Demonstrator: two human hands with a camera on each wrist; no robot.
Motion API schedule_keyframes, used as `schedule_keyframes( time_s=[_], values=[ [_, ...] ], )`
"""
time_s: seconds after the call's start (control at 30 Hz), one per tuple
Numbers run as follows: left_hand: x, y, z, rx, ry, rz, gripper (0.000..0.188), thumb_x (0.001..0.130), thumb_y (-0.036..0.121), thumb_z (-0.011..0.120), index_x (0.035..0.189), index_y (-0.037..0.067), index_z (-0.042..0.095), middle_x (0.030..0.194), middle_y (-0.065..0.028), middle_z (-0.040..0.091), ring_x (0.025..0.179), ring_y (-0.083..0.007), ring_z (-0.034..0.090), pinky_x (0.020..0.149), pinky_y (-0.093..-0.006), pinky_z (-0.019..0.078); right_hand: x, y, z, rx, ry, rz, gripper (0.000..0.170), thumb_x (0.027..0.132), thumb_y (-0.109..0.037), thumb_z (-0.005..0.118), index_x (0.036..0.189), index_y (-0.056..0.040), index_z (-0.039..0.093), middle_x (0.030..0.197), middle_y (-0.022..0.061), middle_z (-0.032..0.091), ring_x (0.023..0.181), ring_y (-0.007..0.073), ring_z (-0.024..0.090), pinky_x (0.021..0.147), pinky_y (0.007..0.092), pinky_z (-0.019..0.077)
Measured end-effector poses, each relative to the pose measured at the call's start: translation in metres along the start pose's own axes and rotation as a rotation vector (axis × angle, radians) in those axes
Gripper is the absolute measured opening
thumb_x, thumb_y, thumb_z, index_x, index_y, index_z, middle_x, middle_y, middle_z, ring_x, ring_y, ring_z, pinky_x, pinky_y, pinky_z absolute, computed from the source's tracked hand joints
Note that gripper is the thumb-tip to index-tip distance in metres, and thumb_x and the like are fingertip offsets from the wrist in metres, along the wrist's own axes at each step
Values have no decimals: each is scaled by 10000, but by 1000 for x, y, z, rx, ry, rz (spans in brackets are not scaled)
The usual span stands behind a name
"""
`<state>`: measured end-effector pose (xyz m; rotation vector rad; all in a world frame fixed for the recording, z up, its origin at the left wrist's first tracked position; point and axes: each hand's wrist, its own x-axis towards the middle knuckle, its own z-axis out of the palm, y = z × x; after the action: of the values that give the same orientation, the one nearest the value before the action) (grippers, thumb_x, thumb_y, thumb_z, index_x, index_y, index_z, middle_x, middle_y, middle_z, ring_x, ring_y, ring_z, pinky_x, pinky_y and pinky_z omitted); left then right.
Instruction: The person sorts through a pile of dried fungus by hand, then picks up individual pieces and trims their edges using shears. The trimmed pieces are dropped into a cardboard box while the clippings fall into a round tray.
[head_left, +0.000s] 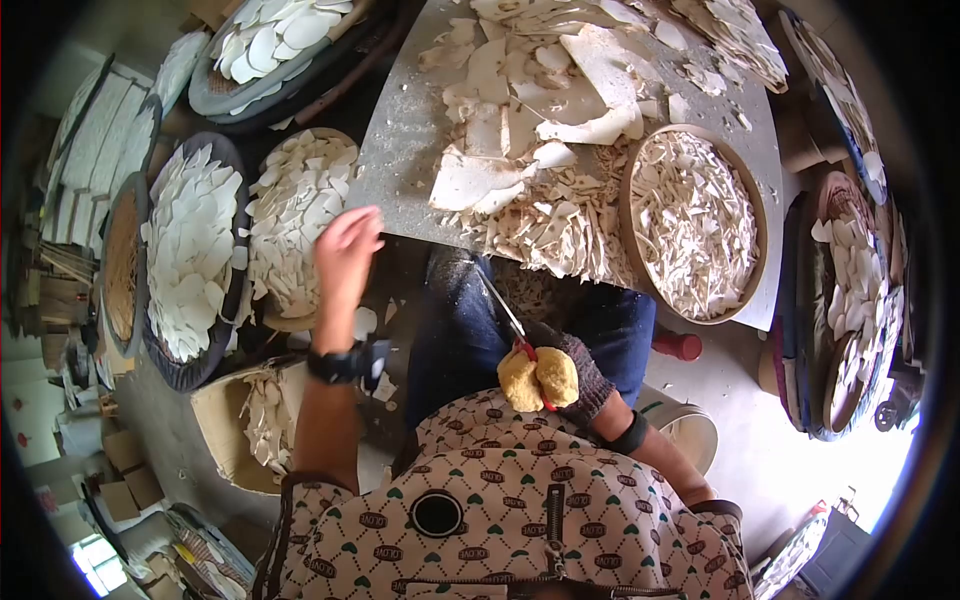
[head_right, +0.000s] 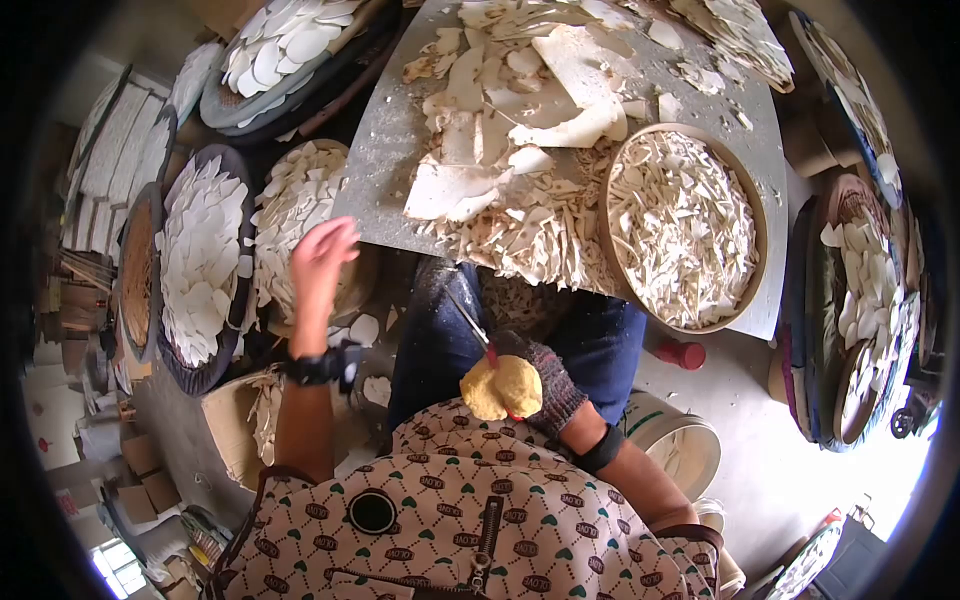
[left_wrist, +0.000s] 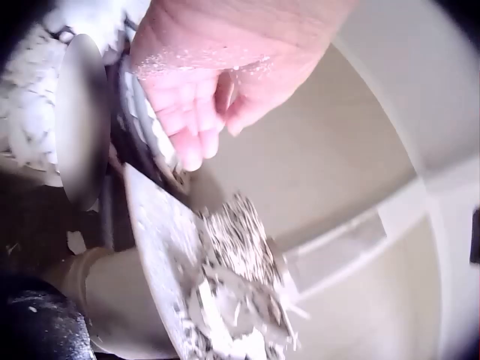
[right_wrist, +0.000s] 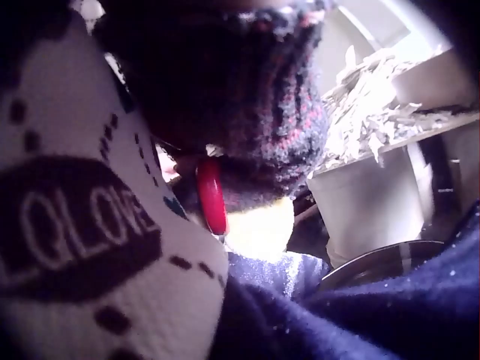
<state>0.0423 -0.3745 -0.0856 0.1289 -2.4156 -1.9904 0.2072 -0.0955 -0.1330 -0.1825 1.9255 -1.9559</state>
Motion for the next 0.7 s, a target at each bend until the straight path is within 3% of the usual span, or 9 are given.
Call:
schedule_keyframes(
  time_s=[0.1, 0.13, 0.2, 0.23, 0.33, 0.43, 0.57, 0.7],
  values=[
    [44, -20, 58, 602, -55, 247, 308, 826, 168, 602, 1069, -11, 544, 879, -97, 635, 793, -195, 615, 629, -269, 491, -3, -16, -1, 23, 35, 56, 224, 820, 14, 530, 1037, -36, 550, 947, 44, 581, 890, 129, 558, 793, 258, 461],
    [50, -14, 70, 681, -70, 177, 300, 821, 164, 606, 1056, -13, 547, 863, -88, 634, 782, -182, 612, 625, -265, 491, -4, -21, -2, 3, 51, 67, 217, 823, 14, 527, 1033, -35, 551, 941, 43, 579, 892, 127, 556, 794, 259, 460],
    [57, 2, 88, 840, -103, 37, 285, 810, 157, 614, 1029, -15, 553, 833, -70, 631, 760, -155, 605, 618, -259, 490, -4, -17, -2, 270, 110, 100, 194, 807, -90, 573, 994, -45, 551, 900, 70, 595, 851, 167, 583, 751, 274, 468],
    [60, 0, 89, 623, -164, -27, 290, 807, 155, 617, 1030, -19, 553, 834, -68, 632, 767, -147, 605, 627, -256, 491, -5, -13, -2, 406, 139, 116, 203, 799, -142, 596, 974, -49, 552, 880, 84, 603, 830, 187, 596, 730, 281, 472],
    [66, 11, 75, 4, -326, -209, 281, 805, 114, 618, 1036, -35, 555, 867, -75, 633, 790, -115, 606, 667, -250, 496, -4, 8, -7, 633, 193, 173, 145, 877, -128, 505, 985, -39, 547, 881, 67, 601, 828, 175, 595, 736, 285, 480],
    [51, 31, 74, -296, -242, -142, 247, 819, 76, 603, 1042, -22, 566, 931, -77, 631, 834, -118, 600, 715, -254, 493, -3, 4, -11, 1192, 187, 227, 160, 923, -124, 441, 1007, -22, 533, 889, 59, 599, 834, 169, 593, 750, 292, 488],
    [26, 24, 76, -286, -250, 48, 198, 835, 17, 555, 1026, -28, 582, 1021, -88, 614, 922, -137, 581, 813, -268, 472, 6, 6, -16, 911, 173, 154, 162, 807, -35, 563, 967, -33, 534, 921, 61, 573, 868, 131, 553, 806, 263, 456],
    [3, 35, 84, -500, -342, -157, 252, 822, -34, 532, 1068, -14, 584, 1025, -100, 612, 955, -161, 574, 839, -302, 477, 19, 11, -11, 961, 189, 107, 177, 890, -137, 473, 989, -4, 535, 958, 110, 594, 889, 231, 594, 813, 357, 486]
  ],
)
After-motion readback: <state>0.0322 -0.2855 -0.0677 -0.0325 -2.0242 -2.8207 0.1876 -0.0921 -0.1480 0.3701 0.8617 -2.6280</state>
